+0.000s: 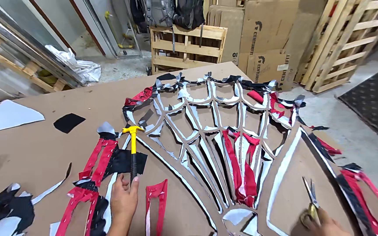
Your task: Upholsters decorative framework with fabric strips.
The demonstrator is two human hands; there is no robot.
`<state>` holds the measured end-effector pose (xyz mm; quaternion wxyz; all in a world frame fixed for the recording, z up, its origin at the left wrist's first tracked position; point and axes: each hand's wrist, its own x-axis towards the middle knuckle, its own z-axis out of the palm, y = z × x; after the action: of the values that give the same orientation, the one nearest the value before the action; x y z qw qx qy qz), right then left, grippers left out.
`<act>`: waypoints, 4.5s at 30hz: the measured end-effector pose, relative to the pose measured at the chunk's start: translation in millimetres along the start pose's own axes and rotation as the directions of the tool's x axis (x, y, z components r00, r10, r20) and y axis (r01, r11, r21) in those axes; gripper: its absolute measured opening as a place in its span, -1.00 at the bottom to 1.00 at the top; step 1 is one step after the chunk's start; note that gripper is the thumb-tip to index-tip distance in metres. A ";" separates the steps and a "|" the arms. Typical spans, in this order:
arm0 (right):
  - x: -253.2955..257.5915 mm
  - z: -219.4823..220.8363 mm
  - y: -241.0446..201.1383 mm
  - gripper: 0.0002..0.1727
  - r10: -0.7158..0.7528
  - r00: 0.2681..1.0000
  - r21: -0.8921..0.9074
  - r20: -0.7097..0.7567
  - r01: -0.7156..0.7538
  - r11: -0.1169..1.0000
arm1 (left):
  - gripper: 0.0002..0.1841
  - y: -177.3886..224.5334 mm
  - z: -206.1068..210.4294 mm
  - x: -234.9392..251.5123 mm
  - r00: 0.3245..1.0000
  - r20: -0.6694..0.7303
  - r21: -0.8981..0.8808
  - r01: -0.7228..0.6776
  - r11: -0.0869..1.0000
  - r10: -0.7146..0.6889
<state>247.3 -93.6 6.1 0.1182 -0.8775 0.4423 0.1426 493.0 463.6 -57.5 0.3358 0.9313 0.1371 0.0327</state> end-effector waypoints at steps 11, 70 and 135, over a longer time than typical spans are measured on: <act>-80.3 65.5 -225.1 -0.20 -0.505 0.862 0.103 0.034 0.500 0.860 | -0.42 13.9 -14.5 -136.7 0.827 0.501 0.079 0.249 0.965 -0.254; -102.7 68.8 -263.0 -0.47 -0.548 0.720 0.005 0.425 0.604 0.797 | -0.39 114.0 116.6 -23.4 0.861 0.508 -0.860 0.506 -0.064 -0.027; -17.7 55.2 -252.5 -0.57 -0.791 0.511 0.116 0.337 0.811 0.574 | -0.39 192.9 135.4 74.0 0.830 0.515 0.117 0.180 0.977 -0.214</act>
<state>433.6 84.6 -18.5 0.2228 -0.9440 -0.0453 0.2391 629.8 258.5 -42.0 0.3323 0.8958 0.1365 -0.2618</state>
